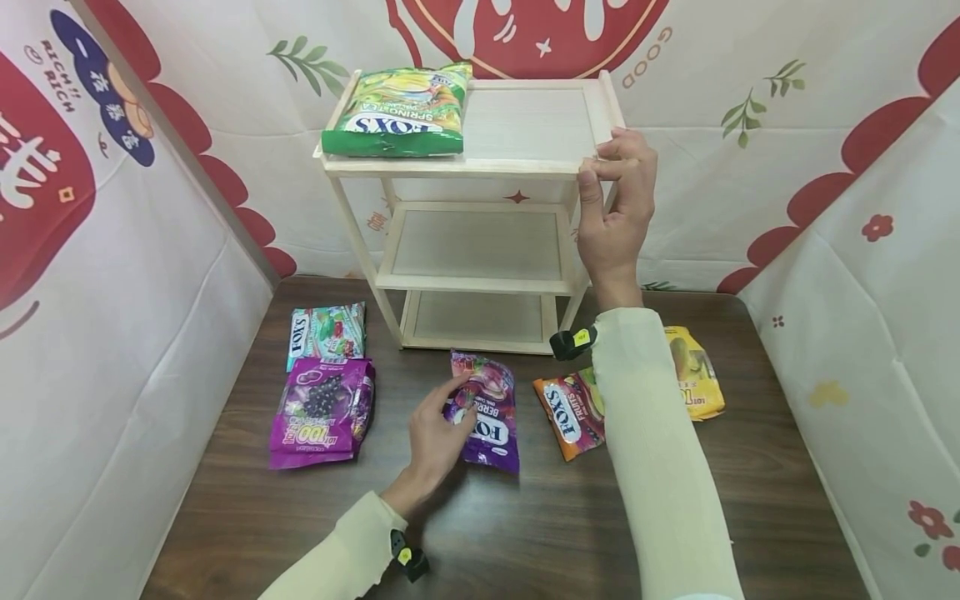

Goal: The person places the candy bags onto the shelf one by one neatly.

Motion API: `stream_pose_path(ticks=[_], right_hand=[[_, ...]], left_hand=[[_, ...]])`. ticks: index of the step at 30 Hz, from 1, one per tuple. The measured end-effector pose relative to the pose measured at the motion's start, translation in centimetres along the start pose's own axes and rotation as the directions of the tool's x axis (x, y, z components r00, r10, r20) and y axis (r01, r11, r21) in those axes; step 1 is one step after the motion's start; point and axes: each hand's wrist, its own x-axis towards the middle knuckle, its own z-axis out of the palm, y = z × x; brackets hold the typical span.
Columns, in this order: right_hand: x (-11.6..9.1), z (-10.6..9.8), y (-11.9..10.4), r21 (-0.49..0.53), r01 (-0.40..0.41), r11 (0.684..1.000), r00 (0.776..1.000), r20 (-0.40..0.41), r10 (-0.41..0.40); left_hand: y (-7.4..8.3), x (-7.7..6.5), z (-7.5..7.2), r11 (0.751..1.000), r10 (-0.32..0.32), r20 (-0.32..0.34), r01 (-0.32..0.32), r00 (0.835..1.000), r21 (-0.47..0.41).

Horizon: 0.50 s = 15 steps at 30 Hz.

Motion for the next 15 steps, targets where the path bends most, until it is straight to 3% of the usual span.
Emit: stream_pose_path(ticks=[9,15], right_hand=[[0.0,0.0,0.0,-0.001,0.004,1.0,1.0,-0.003,-0.004],[-0.1,-0.1,0.6,-0.005,0.005,1.0,1.0,0.0,-0.005]], left_hand=[[1.8,1.4,-1.1,0.997,0.026,-0.042,-0.029,0.999,-0.071],[3.1,2.7,-2.1,0.988,0.089,-0.088,-0.1,0.992,-0.121]])
